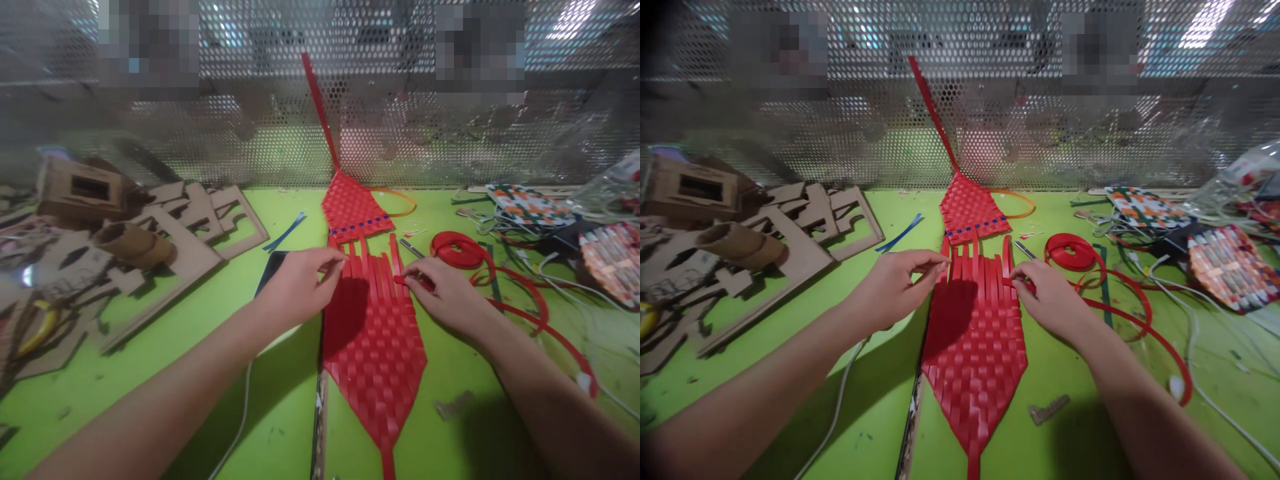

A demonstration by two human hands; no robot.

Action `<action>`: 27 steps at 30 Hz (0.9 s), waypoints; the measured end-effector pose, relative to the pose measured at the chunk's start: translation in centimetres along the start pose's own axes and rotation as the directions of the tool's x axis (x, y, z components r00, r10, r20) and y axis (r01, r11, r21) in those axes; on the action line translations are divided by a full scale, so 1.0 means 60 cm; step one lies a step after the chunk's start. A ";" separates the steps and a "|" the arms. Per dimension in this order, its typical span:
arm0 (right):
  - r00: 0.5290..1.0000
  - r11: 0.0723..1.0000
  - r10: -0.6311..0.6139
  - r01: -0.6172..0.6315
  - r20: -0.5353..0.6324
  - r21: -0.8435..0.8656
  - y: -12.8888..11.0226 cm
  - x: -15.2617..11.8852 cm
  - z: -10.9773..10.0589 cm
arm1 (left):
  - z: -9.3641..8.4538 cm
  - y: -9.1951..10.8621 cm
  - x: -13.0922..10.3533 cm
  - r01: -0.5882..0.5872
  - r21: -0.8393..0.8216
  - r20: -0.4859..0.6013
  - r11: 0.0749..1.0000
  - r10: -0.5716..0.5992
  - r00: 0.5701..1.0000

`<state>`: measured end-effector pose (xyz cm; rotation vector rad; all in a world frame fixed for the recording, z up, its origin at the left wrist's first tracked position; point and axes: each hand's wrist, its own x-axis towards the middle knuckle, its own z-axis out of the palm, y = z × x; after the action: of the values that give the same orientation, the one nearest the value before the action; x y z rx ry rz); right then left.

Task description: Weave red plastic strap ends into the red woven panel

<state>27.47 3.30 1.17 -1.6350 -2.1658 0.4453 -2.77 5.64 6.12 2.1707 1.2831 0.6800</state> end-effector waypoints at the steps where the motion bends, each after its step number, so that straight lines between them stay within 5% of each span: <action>1: 1.000 1.000 -0.001 0.001 0.003 0.007 0.001 0.000 0.003 | -0.002 -0.003 -0.004 0.023 -0.011 -0.002 1.000 -0.023 1.000; 8: 1.000 0.998 -0.003 0.003 0.006 0.055 0.008 0.003 0.018 | 0.009 -0.041 -0.031 0.215 -0.083 -0.095 0.973 -0.223 0.970; 13: 0.999 0.999 -0.037 0.036 0.017 0.040 0.013 0.002 0.018 | 0.017 -0.067 -0.036 0.186 0.030 -0.114 0.982 -0.182 0.977; 20: 0.996 0.997 -0.081 0.080 0.029 0.009 0.020 0.001 0.014 | 0.027 -0.077 -0.037 0.050 0.042 0.006 0.998 -0.051 0.999; 27: 0.996 0.996 -0.087 0.088 0.026 -0.030 0.020 -0.001 0.009 | 0.025 -0.080 -0.036 0.009 0.030 -0.039 1.000 -0.008 0.999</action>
<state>28.23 3.56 0.15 -1.5507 -2.2630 0.4100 -5.73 5.39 1.51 2.1847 1.3291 0.7070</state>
